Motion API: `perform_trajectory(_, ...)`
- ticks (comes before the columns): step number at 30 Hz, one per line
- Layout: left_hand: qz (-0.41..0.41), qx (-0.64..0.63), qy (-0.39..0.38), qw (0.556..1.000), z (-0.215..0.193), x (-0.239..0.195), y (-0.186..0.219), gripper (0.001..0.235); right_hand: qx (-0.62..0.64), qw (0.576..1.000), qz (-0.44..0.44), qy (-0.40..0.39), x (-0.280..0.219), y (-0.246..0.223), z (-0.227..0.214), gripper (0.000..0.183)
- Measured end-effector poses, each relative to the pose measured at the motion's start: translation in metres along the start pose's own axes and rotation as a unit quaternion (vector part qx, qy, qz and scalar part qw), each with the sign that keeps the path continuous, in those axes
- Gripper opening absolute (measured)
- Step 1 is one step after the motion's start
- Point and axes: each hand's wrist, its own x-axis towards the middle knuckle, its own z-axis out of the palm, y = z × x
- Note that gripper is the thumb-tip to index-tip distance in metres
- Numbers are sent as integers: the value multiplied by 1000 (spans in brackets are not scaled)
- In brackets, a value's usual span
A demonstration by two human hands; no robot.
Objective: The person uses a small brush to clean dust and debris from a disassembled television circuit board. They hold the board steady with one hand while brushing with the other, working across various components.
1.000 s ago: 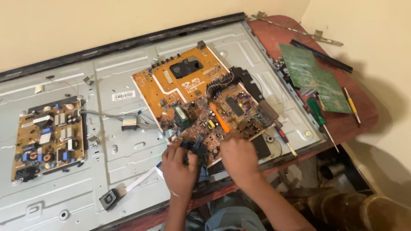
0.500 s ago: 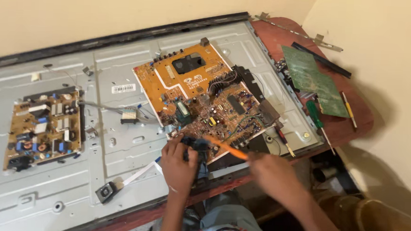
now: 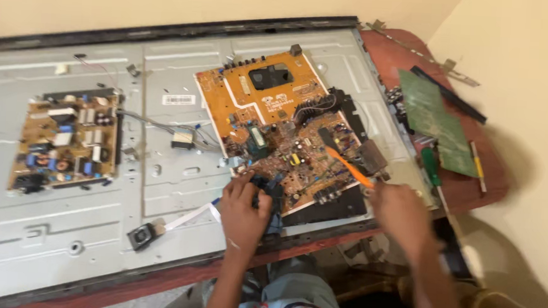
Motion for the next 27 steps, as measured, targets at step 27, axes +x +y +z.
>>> perform_trajectory(27,-16,19,16,1000,5,-2,-2,12,-65,989,-47,124,24,-93,51,16)
